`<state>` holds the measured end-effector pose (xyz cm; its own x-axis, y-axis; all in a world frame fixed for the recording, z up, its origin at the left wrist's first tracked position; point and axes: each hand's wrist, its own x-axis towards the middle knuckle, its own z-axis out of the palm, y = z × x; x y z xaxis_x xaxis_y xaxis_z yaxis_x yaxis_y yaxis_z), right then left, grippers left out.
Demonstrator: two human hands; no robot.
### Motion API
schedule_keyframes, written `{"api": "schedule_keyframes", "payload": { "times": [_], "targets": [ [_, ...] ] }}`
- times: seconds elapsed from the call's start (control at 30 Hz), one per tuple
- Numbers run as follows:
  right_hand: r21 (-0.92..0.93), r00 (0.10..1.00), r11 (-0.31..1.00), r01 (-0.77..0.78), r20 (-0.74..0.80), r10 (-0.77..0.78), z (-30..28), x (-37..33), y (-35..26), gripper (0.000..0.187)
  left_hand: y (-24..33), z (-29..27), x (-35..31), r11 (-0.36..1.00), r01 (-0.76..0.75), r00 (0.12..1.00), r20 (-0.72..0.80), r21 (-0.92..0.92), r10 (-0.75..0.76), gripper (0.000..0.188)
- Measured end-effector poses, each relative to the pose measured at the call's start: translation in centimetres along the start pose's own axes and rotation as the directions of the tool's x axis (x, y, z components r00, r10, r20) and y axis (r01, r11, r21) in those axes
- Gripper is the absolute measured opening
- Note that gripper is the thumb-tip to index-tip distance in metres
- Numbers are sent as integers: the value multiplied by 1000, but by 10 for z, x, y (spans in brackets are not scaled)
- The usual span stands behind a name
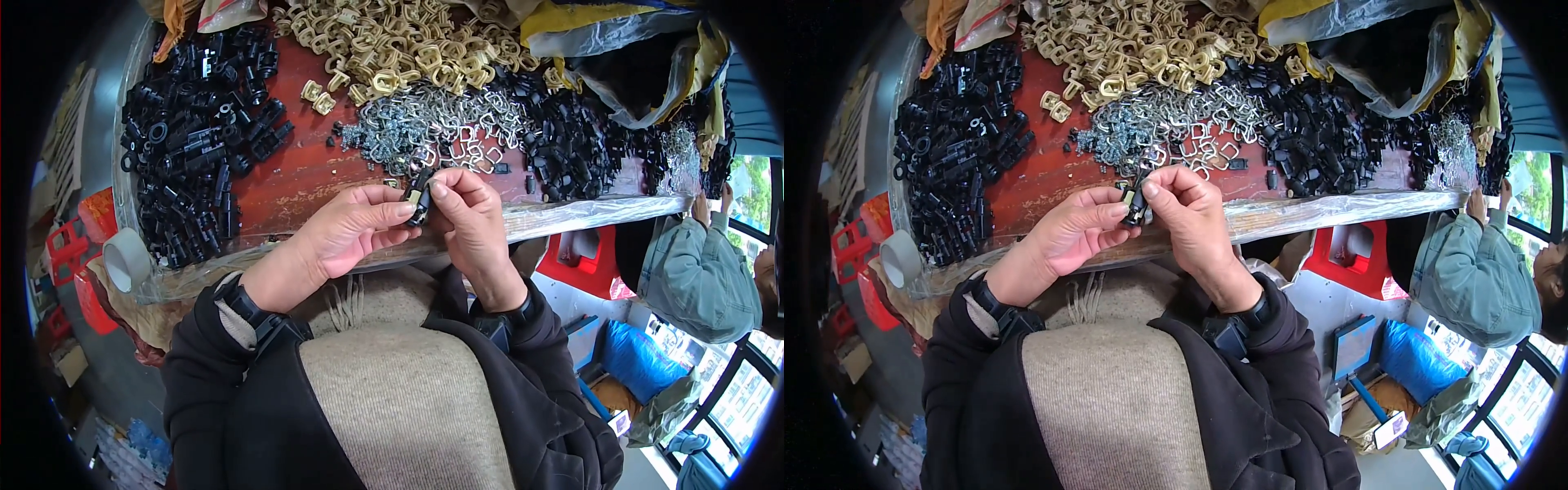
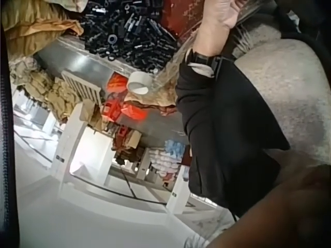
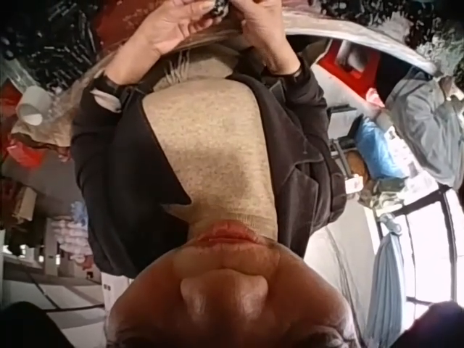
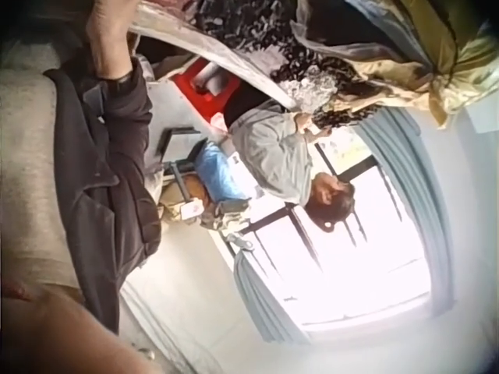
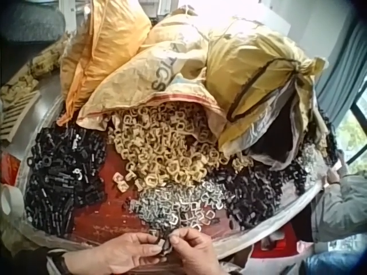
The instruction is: The person picks up a black plastic housing, inserts a small metal clip and a beige plastic component into it by hand, and then sets the assembled unit aside. This process is repeated with another housing, clip, and beige component.
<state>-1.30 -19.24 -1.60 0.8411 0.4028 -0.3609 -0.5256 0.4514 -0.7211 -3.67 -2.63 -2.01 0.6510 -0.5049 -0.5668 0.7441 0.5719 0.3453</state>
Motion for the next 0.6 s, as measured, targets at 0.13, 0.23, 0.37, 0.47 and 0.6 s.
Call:
{"api": "schedule_keyframes", "payload": {
  "times": [0.13, 0.23, 0.37, 0.47, 0.6],
  "targets": [
    [-276, 977, 940, 198, -16, -211, 5, -3, 9, 9, -2, -3, -5, 1000, -2, 1000, 13, -17, 2, 17],
    [-385, 976, 899, 206, 22, -215, 8, -3, 10, 9, -2, -6, -9, 999, -10, 999, 31, -30, 11, 16],
    [-718, 861, 511, 473, 254, -441, 9, -3, 13, 9, -1, -12, -15, 999, -28, 999, 46, -34, 29, 16],
    [-761, 765, 322, 563, 332, -552, 19, -2, 16, 9, 1, -14, -19, 999, -14, 997, 77, -42, 18, 16],
    [-791, 704, 148, 594, 423, -571, 29, -4, 18, 9, -1, -21, -20, 999, -18, 994, 110, -40, 22, 18]
  ]
}}
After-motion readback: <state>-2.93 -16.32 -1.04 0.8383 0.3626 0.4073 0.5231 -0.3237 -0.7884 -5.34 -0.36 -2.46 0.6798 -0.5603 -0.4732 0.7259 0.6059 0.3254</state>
